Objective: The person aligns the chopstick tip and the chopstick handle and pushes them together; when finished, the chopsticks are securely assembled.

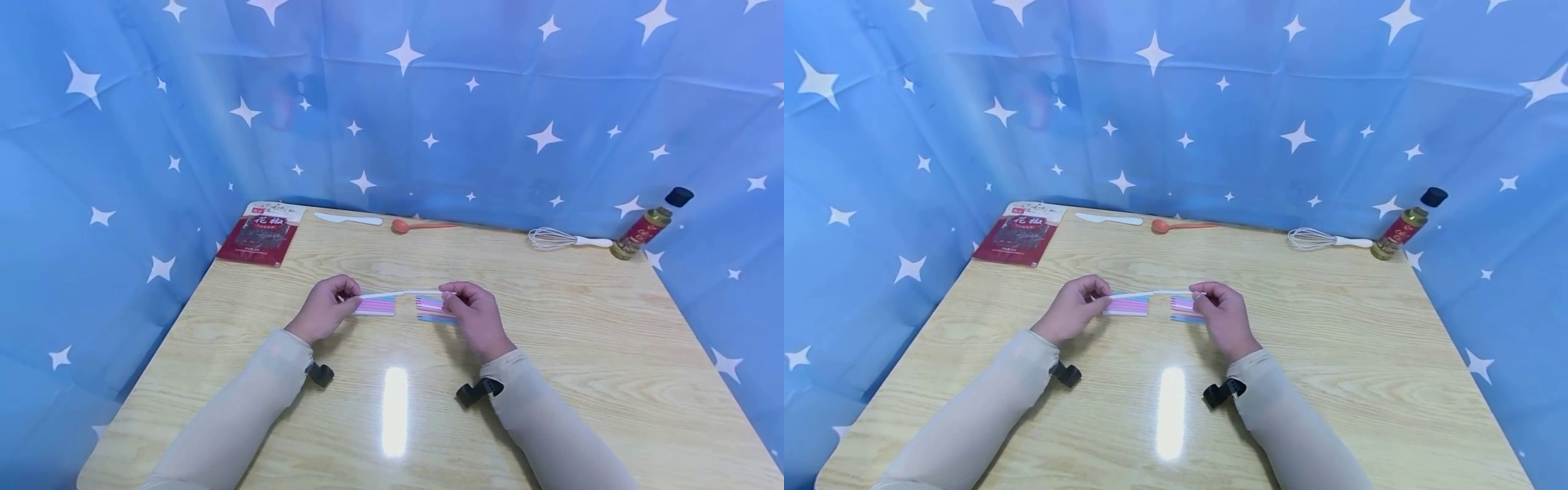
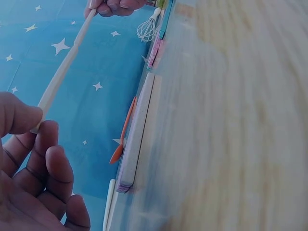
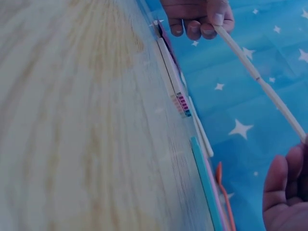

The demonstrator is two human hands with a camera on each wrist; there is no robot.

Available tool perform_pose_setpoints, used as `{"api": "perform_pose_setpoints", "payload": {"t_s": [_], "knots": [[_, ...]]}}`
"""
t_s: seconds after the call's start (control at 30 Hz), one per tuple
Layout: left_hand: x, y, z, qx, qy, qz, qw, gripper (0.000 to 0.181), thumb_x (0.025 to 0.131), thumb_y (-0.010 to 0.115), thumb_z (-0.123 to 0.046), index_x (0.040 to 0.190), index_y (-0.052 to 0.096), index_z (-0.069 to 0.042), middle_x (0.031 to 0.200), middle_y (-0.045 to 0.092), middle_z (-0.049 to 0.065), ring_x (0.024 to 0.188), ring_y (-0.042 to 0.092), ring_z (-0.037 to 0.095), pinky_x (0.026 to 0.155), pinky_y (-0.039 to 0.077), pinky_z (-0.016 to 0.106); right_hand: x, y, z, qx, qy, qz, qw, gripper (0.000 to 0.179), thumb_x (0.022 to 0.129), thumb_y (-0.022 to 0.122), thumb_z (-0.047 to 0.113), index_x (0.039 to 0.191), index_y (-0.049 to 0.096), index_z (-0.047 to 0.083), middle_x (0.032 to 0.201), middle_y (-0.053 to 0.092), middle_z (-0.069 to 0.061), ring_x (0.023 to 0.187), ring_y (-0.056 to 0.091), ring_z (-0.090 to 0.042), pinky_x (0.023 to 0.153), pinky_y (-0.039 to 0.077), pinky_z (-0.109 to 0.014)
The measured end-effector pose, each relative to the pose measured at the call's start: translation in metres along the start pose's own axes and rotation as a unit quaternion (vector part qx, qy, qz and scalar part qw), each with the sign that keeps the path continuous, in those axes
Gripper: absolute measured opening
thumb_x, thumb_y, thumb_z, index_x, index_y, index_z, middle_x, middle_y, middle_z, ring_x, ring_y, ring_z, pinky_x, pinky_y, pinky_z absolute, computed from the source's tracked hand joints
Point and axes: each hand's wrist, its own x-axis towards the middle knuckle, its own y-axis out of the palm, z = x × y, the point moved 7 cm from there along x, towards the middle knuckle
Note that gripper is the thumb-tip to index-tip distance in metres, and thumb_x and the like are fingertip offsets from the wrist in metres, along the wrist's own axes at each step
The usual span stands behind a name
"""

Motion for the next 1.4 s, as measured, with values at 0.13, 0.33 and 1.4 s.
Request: {"api": "perform_pose_setpoints", "payload": {"t_s": [0.13,0.33,1.4], "knots": [[-0.001,0.0006,0.0012,-0.003,-0.004,0.001,1.0,0.002,0.098,0.069,-0.004,0.099,0.068,-0.003,0.091,0.065,0.008,0.084,0.056,0.021,0.075,0.047,0.028,-0.0011,-0.0003,0.0,-0.009,0.005,0.002,0.9999,0.021,0.101,0.067,0.011,0.116,0.074,-0.002,0.091,0.069,-0.006,0.082,0.065,-0.013,0.074,0.053,-0.023],[-0.0025,0.0011,0.0052,-0.013,-0.027,-0.007,0.9995,0.006,0.1,0.07,-0.007,0.101,0.068,-0.002,0.089,0.065,0.005,0.08,0.055,0.02,0.068,0.046,0.026,-0.0029,0.0004,-0.0037,-0.003,0.011,0.006,0.9999,0.02,0.101,0.067,0.011,0.116,0.075,0.0,0.086,0.069,-0.002,0.082,0.065,-0.014,0.072,0.052,-0.023],[-0.0013,-0.0014,-0.0035,-0.025,-0.003,-0.012,0.9996,0.004,0.1,0.07,-0.004,0.101,0.069,-0.001,0.093,0.068,0.008,0.083,0.056,0.022,0.071,0.046,0.026,-0.0022,0.0027,-0.0013,-0.004,0.004,0.02,0.9998,0.027,0.102,0.067,0.011,0.118,0.069,-0.011,0.086,0.069,-0.003,0.081,0.064,-0.013,0.072,0.052,-0.024]]}}
